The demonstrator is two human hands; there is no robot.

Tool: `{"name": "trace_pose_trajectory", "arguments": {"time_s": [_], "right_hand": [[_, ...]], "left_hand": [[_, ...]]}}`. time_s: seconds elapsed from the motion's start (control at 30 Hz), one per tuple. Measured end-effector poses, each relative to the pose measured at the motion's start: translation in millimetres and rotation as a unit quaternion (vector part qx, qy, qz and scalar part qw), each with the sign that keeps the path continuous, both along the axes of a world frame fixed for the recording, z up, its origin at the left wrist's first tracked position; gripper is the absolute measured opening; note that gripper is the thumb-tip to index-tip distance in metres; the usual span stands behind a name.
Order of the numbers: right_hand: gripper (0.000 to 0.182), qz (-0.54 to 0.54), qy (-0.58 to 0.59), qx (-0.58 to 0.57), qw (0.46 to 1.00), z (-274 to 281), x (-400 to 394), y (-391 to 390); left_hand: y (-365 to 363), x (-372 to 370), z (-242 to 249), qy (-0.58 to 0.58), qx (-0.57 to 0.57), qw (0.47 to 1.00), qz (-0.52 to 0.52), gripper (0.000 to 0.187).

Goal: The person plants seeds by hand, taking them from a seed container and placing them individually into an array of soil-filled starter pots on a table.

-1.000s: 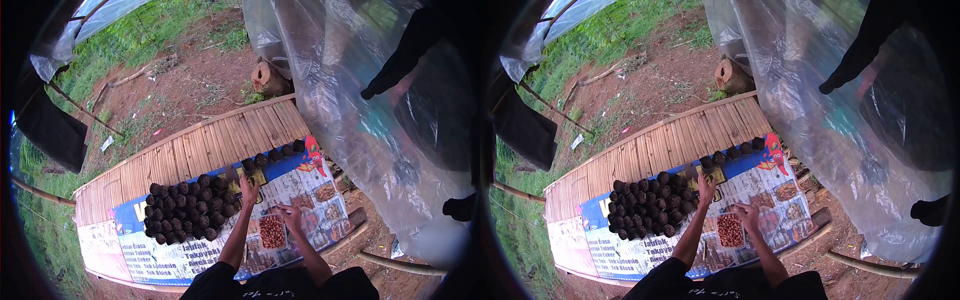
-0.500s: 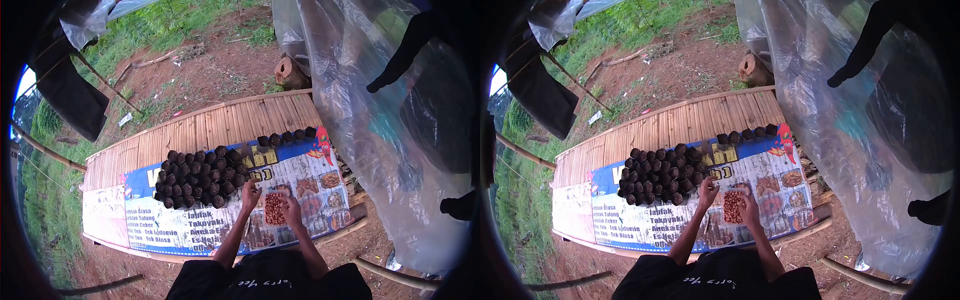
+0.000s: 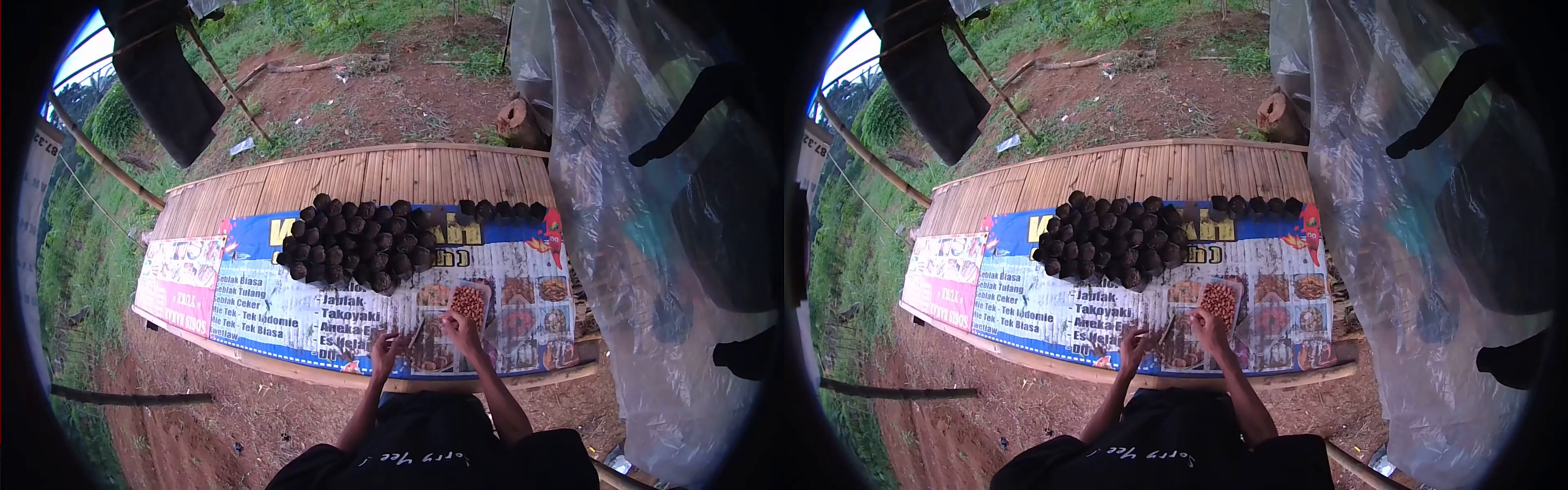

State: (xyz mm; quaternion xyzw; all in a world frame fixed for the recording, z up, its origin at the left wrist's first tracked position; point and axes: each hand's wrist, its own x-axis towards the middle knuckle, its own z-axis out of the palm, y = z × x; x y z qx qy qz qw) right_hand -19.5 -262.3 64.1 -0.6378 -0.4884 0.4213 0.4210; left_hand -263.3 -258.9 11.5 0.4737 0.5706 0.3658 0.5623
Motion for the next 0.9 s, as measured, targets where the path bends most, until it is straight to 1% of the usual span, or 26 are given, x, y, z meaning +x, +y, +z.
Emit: {"name": "trace_pose_trajectory", "arguments": {"time_s": [0.07, 0.13, 0.17, 0.2, 0.27, 0.3, 0.33, 0.4, 0.47, 0.53, 0.57, 0.6, 0.67, 0.7, 0.73, 0.8, 0.83, 0.87, 0.9], "right_hand": [[0.015, 0.002, -0.005, -0.011, 1.0, 7, 1, 16], [0.016, 0.017, -0.08, 0.034, 0.996, 5, 3, 38], [0.018, 0.025, -0.131, 0.061, 0.989, 2, 5, 49], [0.018, 0.024, -0.134, 0.064, 0.989, 0, 6, 59], [0.021, 0.021, -0.108, 0.059, 0.992, -4, 5, 79], [0.023, 0.003, -0.067, 0.069, 0.995, -7, 1, 91], [0.023, 0.001, -0.068, 0.073, 0.995, -9, 0, 98], [0.023, -0.019, -0.138, 0.089, 0.986, -9, 0, 120], [0.025, -0.031, -0.145, 0.09, 0.985, -9, -1, 140], [0.027, -0.077, -0.195, 0.137, 0.968, -8, -5, 157], [0.027, -0.1, -0.195, 0.118, 0.969, -8, -6, 165], [0.027, -0.107, -0.195, 0.117, 0.968, -11, -6, 174], [0.029, -0.15, -0.239, 0.18, 0.942, -17, -5, 191], [0.031, -0.149, -0.247, 0.131, 0.949, -17, -3, 201], [0.031, -0.154, -0.247, 0.129, 0.948, -18, -1, 211], [0.032, -0.171, -0.268, 0.088, 0.944, -16, 0, 230], [0.033, -0.174, -0.259, 0.057, 0.948, -15, 0, 237], [0.033, -0.176, -0.26, 0.053, 0.948, -13, 0, 247], [0.035, -0.183, -0.273, -0.008, 0.944, -13, 1, 257]], "left_hand": [[-3, -7, 0, 0.001, 0.003, 1.0, 0.002, 0.031], [-3, -17, -3, 0.081, 0.071, 0.994, -0.032, 0.034], [-1, -19, -5, 0.082, 0.085, 0.993, -0.018, 0.037], [1, -22, -2, 0.079, 0.088, 0.993, -0.018, 0.037], [10, -28, 7, 0.058, 0.042, 0.997, 0.007, 0.037], [16, -31, 9, 0.081, 0.068, 0.994, 0.0, 0.03], [21, -37, 11, 0.081, 0.072, 0.994, -0.002, 0.03], [33, -49, 16, -0.089, -0.04, 0.995, 0.017, 0.029], [43, -59, 18, -0.085, -0.028, 0.996, 0.0, 0.031], [52, -71, 18, 0.007, -0.019, 1.0, 0.004, 0.029], [56, -78, 18, -0.003, 0.008, 1.0, -0.008, 0.03], [58, -81, 22, -0.009, 0.013, 1.0, 0.003, 0.032], [68, -96, 9, 0.071, 0.078, 0.994, -0.031, 0.037], [74, -96, 7, 0.034, 0.064, 0.997, -0.001, 0.04], [79, -99, 6, 0.012, 0.064, 0.998, 0.02, 0.04], [86, -103, 6, -0.018, 0.029, 0.998, 0.048, 0.04], [91, -104, 1, -0.039, 0.02, 0.997, 0.062, 0.04], [96, -107, -3, -0.066, 0.007, 0.996, 0.068, 0.041], [101, -108, 3, -0.044, 0.012, 0.998, 0.051, 0.038]]}}
